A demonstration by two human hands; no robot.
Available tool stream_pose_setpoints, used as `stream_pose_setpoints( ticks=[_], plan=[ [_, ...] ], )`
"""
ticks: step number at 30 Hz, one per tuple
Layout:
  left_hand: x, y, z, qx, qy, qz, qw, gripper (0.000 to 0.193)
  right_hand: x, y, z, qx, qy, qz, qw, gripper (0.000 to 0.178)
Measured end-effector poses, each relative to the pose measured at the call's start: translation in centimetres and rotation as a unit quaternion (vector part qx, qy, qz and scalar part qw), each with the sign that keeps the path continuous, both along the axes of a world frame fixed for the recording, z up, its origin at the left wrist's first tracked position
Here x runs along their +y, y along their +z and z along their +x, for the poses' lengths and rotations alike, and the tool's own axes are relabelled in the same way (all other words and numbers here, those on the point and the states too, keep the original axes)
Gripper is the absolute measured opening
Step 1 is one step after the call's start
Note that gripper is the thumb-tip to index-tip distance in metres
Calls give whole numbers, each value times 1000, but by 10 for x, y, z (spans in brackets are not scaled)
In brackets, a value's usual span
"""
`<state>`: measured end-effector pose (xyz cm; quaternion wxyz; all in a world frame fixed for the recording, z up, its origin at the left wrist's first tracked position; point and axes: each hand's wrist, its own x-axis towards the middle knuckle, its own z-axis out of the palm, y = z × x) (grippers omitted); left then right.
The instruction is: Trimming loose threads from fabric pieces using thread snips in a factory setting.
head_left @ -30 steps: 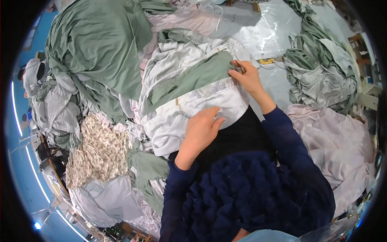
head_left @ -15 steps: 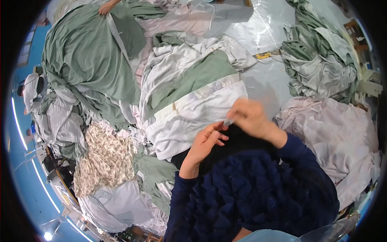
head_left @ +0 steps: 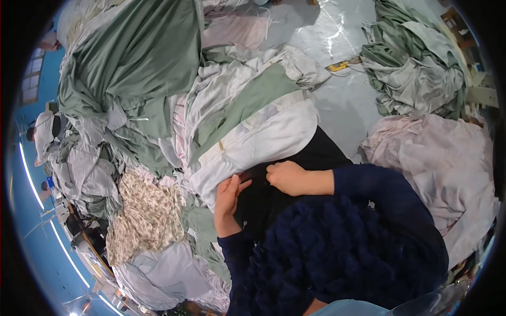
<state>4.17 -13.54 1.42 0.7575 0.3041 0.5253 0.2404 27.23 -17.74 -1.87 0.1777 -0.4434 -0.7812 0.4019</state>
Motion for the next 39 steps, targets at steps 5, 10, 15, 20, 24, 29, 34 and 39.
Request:
stream_pose_setpoints(
  ticks=[5, 10, 15, 20, 24, 29, 34, 39],
  plan=[
    [34, 47, 10, 206, -216, 50, 953, 33, 1, 8, -10, -99, 10, 29, 995, 32],
    [70, 76, 107, 264, -139, 387, 872, 22, 11, 47, 48, -12, 80, -77, 994, 46],
    [101, 38, 188, 427, -230, 615, 621, 33, 0, 28, 115, 321, -288, -147, 890, 17],
    [94, 33, 216, 485, -355, 470, 647, 35, 0, -22, 161, 320, -496, -138, 795, 19],
    [88, 22, 202, 487, -250, 579, 604, 24, 15, -28, 164, 304, -520, -179, 778, 23],
    [82, 39, 171, 356, -235, 437, 792, 20, 52, -71, 156, 260, -555, -67, 787, 31],
    [51, 68, 112, 281, -135, 427, 849, 15, 66, -50, 142, 307, -495, -62, 810, 42],
    [28, 79, 43, 295, -70, 399, 866, 15, 65, -2, 120, 209, -389, 29, 897, 39]
  ],
)
